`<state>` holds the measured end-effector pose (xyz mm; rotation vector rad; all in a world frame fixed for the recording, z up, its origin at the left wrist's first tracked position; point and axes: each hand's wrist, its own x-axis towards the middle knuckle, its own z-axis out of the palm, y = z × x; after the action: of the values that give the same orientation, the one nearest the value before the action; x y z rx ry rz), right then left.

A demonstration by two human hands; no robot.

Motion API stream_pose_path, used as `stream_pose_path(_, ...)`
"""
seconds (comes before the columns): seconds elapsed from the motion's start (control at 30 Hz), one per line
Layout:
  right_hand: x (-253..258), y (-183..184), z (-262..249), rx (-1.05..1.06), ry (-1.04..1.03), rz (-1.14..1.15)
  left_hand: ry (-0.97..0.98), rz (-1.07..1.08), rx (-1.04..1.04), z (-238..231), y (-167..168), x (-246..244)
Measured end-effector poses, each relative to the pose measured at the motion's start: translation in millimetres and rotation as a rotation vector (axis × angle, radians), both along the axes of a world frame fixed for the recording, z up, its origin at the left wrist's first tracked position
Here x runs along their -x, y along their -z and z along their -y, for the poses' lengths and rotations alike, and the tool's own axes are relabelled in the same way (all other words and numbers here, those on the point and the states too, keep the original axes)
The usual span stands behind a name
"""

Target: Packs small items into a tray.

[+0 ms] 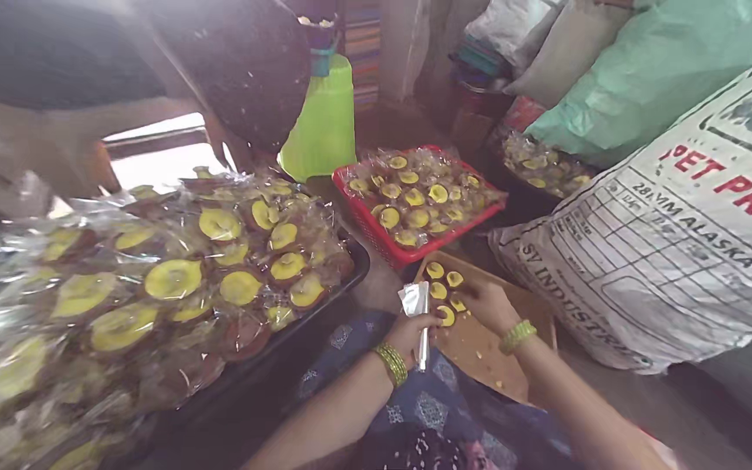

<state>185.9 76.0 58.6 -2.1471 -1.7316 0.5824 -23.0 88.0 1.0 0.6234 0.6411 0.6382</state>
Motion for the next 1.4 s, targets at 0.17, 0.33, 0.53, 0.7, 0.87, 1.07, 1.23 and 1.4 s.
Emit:
stream_pose_path(0.17, -19.2, 27.7, 66.2, 0.177, -0.046, -0.045, 0.013, -0.049, -0.025, 1.3, 1.5, -2.1)
stream_pose_path(0.33, -37.6, 47.7, 96.3, 0.128, -0.027, -0.138, 0.0, -0.091, -0.061, 8.1, -1.2, -4.3)
stream_pose_path(0.53, -34.1, 36.6, 101.6, 0.135, -0.06, -0.103, -0.028, -0.109, -0.073, 17.3, -5.6, -4.1)
stream_pose_path(0.7, -39.8, 39.0, 104.1, 0.134, -0.08, -0.117, -0.038, -0.099, -0.107, 22.0, -6.6, -2.1)
stream_pose_path(0.87, -41.3, 43.4, 104.6, 0.128, -0.079, -0.137, -0.053, -0.072, -0.1, 24.6, -10.1, 2.7)
stream_pose_path(1.07, -36.6, 44.5, 100.9, 0.12, -0.069, -0.181, -0.094, -0.086, 0.0, 25.8, -13.9, 6.9)
stream_pose_path(1.23, -29.4, 42.0, 94.5, 0.084, -0.003, -0.263, -0.054, -0.027, -0.027, 22.7, -9.6, 10.8)
stream_pose_path(1.4, -16.2, 36.2, 84.5, -0.046, 0.146, -0.491, -0.004, 0.013, -0.013, 16.3, -4.4, 10.7)
